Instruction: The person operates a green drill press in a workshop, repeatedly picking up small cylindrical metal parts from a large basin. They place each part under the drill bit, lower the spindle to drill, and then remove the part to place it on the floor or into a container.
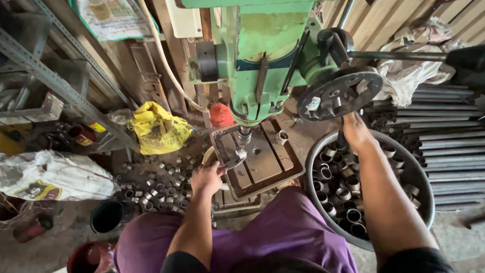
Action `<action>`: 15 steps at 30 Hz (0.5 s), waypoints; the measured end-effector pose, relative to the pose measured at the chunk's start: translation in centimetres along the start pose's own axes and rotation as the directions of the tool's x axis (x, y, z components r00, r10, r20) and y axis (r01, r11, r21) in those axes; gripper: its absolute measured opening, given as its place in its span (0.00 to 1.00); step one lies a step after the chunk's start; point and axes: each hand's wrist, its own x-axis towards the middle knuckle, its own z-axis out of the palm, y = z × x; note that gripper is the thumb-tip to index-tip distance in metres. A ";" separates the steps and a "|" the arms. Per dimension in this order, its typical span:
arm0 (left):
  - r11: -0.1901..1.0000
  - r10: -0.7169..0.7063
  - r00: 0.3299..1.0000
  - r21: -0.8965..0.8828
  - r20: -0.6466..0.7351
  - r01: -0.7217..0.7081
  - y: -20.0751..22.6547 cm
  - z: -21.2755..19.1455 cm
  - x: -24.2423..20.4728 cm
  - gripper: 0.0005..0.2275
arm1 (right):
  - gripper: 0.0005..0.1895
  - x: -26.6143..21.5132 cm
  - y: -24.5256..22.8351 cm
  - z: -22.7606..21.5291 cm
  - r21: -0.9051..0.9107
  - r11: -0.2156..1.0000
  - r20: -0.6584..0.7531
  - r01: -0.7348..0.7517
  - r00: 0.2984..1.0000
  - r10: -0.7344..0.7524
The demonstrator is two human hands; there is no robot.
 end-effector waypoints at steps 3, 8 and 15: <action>0.997 0.073 0.987 0.045 -0.146 -0.067 -0.3 0.8 0.1 0.11 | 0.41 4.1 -3.6 1.2 0.515 0.848 0.034 0.126 0.985 -0.167; 0.992 0.116 0.966 -0.016 -0.232 -0.123 -0.5 0.7 0.0 0.11 | 0.48 10.2 -13.7 0.4 0.972 0.233 0.092 -0.027 0.957 -0.276; 0.998 0.062 0.987 0.008 -0.148 -0.062 -0.4 0.2 0.1 0.12 | 0.32 7.6 -18.1 -3.2 0.804 0.559 0.222 0.202 0.771 -0.597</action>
